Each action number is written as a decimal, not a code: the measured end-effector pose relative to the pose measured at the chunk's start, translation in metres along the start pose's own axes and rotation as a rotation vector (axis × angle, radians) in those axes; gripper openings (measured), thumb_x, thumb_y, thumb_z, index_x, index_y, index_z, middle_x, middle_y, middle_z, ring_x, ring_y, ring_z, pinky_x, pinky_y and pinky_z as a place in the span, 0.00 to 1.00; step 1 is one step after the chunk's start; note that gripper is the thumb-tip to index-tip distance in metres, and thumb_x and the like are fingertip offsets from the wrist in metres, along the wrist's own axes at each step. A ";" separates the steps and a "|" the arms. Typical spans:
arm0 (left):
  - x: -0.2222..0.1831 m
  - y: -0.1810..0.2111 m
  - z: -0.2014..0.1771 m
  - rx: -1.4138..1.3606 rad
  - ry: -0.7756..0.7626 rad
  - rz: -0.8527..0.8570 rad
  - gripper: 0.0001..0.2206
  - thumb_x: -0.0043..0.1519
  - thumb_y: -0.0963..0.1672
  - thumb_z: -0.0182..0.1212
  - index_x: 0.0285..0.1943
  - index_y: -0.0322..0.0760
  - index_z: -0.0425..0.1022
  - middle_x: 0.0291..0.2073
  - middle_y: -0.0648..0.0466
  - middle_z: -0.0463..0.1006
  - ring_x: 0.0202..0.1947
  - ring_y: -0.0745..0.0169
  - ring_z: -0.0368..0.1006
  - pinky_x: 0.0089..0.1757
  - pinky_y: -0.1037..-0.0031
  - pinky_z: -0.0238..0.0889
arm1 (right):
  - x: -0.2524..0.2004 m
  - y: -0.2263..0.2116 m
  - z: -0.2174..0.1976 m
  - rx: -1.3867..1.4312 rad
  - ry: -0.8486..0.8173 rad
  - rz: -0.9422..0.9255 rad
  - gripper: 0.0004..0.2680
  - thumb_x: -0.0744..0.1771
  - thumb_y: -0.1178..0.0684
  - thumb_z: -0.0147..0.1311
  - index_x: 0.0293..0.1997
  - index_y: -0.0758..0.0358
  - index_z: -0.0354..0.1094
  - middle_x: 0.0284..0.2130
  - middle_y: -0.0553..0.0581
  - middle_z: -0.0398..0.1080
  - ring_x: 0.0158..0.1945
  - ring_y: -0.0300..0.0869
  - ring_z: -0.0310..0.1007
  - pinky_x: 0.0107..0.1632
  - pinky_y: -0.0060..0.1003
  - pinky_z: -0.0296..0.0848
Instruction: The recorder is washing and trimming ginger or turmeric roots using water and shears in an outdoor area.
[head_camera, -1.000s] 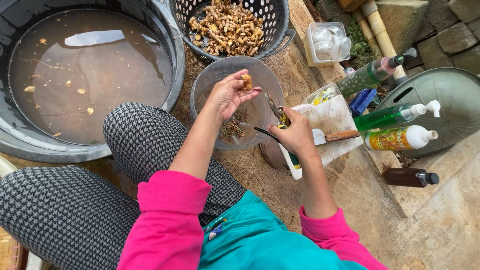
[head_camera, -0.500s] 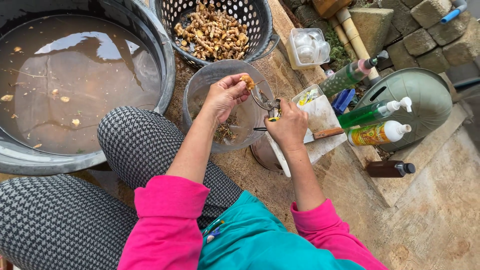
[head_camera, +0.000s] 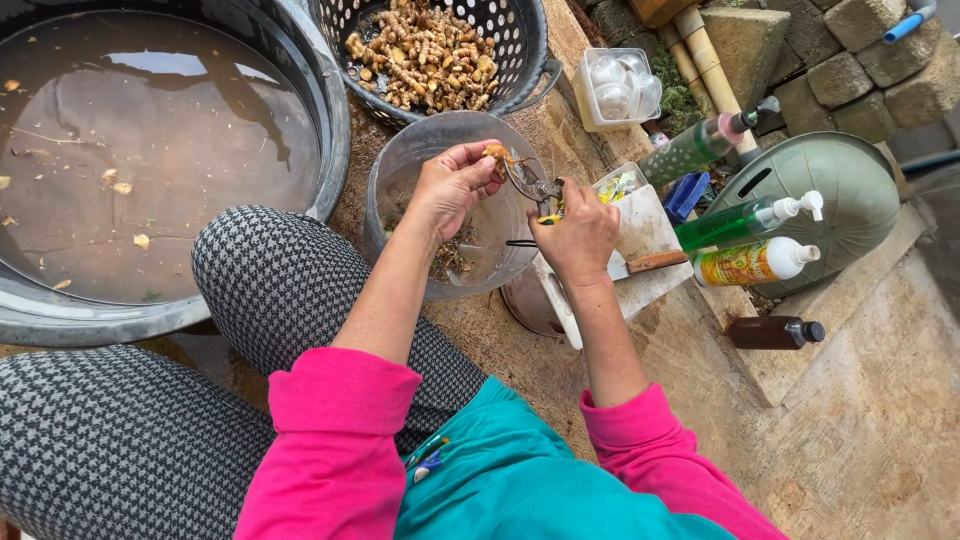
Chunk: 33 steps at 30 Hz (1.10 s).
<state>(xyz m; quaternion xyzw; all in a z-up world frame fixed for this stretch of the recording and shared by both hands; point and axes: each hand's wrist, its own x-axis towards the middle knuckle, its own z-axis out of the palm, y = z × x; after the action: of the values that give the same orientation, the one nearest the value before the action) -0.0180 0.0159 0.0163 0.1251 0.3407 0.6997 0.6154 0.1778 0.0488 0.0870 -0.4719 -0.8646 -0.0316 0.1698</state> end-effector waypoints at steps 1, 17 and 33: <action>0.001 -0.002 -0.001 0.013 0.000 0.009 0.11 0.65 0.39 0.62 0.56 0.34 0.79 0.44 0.54 0.83 0.39 0.68 0.78 0.43 0.73 0.73 | 0.001 0.000 0.000 -0.014 0.020 -0.013 0.23 0.59 0.43 0.70 0.54 0.64 0.74 0.42 0.59 0.75 0.44 0.48 0.76 0.52 0.46 0.65; -0.002 0.003 -0.003 0.089 -0.044 0.085 0.12 0.64 0.40 0.63 0.56 0.33 0.79 0.41 0.55 0.84 0.37 0.70 0.77 0.42 0.77 0.74 | 0.012 -0.007 -0.017 -0.089 -0.157 0.075 0.15 0.62 0.38 0.69 0.33 0.61 0.75 0.26 0.59 0.75 0.31 0.49 0.76 0.37 0.48 0.73; 0.054 0.093 -0.005 0.183 0.512 0.218 0.09 0.63 0.41 0.64 0.51 0.31 0.79 0.36 0.53 0.83 0.30 0.68 0.77 0.30 0.80 0.68 | -0.050 0.040 0.046 2.229 -1.263 0.669 0.27 0.69 0.40 0.47 0.69 0.79 0.57 0.51 0.68 0.74 0.57 0.57 0.74 0.64 0.49 0.67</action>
<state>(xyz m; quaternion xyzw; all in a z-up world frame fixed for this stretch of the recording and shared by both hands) -0.1048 0.0644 0.0584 0.0354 0.5311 0.7369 0.4167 0.2236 0.0400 0.0235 -0.2031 -0.1999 0.9579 0.0347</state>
